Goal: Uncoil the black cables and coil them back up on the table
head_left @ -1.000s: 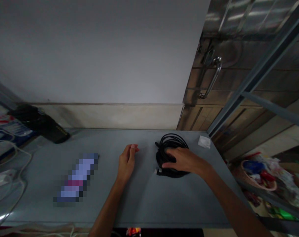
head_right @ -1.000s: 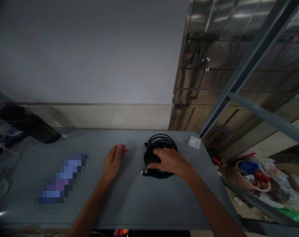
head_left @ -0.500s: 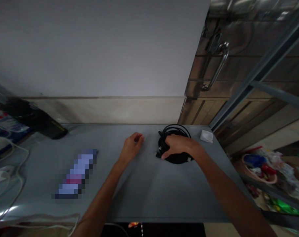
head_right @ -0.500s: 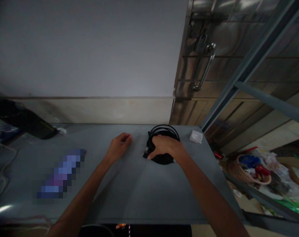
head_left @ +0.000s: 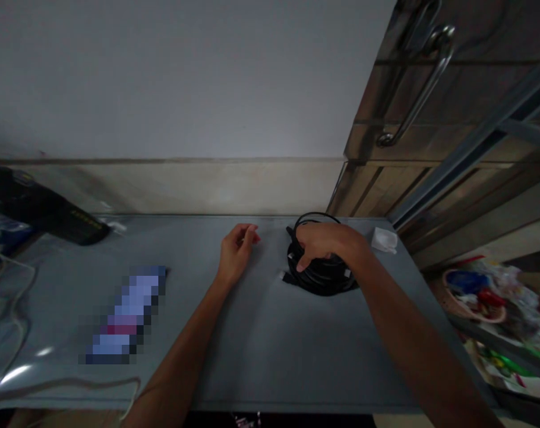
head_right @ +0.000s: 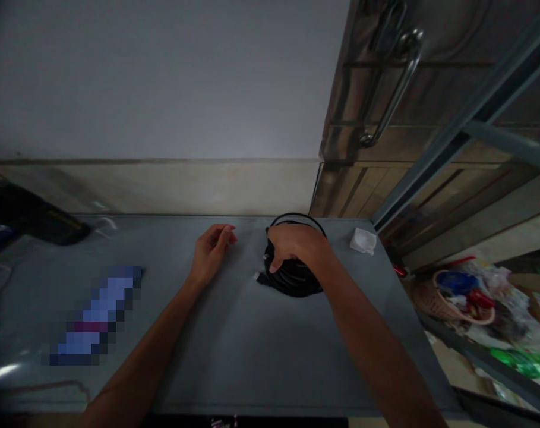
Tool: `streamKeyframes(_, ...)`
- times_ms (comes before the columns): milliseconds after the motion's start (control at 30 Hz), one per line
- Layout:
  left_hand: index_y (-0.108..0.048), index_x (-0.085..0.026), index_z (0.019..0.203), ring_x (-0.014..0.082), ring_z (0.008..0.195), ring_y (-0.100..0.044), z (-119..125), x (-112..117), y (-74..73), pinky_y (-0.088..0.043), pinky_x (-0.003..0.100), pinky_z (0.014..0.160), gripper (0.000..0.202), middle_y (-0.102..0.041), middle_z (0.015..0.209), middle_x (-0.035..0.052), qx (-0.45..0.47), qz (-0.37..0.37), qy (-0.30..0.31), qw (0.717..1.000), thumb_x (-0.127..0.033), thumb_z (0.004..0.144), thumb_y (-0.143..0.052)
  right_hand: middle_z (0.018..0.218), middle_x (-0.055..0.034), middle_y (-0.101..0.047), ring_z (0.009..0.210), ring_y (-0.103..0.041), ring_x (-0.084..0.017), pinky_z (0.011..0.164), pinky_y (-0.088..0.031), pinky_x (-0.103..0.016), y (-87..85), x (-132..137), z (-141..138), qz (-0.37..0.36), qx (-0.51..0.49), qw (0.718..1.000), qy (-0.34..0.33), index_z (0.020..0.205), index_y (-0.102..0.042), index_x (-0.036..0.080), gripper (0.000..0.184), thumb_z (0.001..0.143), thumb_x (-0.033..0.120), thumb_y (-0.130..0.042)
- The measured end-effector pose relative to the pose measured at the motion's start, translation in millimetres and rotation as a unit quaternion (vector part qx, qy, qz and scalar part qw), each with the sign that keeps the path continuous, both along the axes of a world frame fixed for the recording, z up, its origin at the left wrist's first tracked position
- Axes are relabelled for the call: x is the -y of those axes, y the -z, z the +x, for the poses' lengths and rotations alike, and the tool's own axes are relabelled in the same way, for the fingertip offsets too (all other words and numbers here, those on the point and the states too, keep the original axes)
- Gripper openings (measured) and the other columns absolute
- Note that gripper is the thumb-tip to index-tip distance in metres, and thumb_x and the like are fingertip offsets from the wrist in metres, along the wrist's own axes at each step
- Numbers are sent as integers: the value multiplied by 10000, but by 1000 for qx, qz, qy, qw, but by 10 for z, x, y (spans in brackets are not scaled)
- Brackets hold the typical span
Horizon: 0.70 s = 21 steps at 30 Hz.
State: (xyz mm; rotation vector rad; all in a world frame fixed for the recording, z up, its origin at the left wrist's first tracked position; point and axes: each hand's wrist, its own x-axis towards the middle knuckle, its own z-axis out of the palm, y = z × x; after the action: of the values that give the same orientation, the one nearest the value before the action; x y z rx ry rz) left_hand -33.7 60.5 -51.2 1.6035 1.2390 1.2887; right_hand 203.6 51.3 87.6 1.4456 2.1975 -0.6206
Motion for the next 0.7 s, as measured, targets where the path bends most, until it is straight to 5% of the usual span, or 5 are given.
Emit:
streamKeyframes(200, -779, -201, 1098, 190, 803, -703, 22, 34, -19, -524, 304, 737, 411, -769, 887, 47, 5, 2, 6, 1000, -592, 1058, -659, 828, -87, -792, 779, -764, -199, 624, -445, -263, -234, 113, 286, 26, -80, 995, 49, 745, -719, 164, 401, 1073, 392, -683)
streamKeyframes(400, -776, -201, 1099, 189, 786, -697, 19, 55, -15, -513, 305, 710, 431, -766, 872, 50, 10, 3, 8, 1000, -612, 1053, -656, 840, -100, -779, 712, -725, -163, 647, -464, -259, -603, 352, 407, 84, -132, 977, 142, 792, -641, 173, 447, 1182, 347, -510)
streamKeyframes(567, -771, -202, 1118, 184, 761, -678, -13, 74, 3, -505, 307, 692, 435, -764, 873, 51, 7, 6, 9, 1000, -615, 1060, -645, 935, -111, -766, 805, -716, -183, 720, -466, -274, -619, 449, 472, 204, -143, 962, 110, 898, -645, 163, 328, 1176, 266, -503)
streamKeyframes(700, -767, -205, 1123, 175, 723, -652, -61, 90, -16, -490, 304, 656, 440, -753, 866, 47, 8, 19, 6, 1000, -622, 1062, -641, 998, -127, -751, 908, -715, -237, 795, -487, -321, -567, 479, 554, 353, -175, 918, 47, 975, -635, 176, 202, 1140, 248, -543)
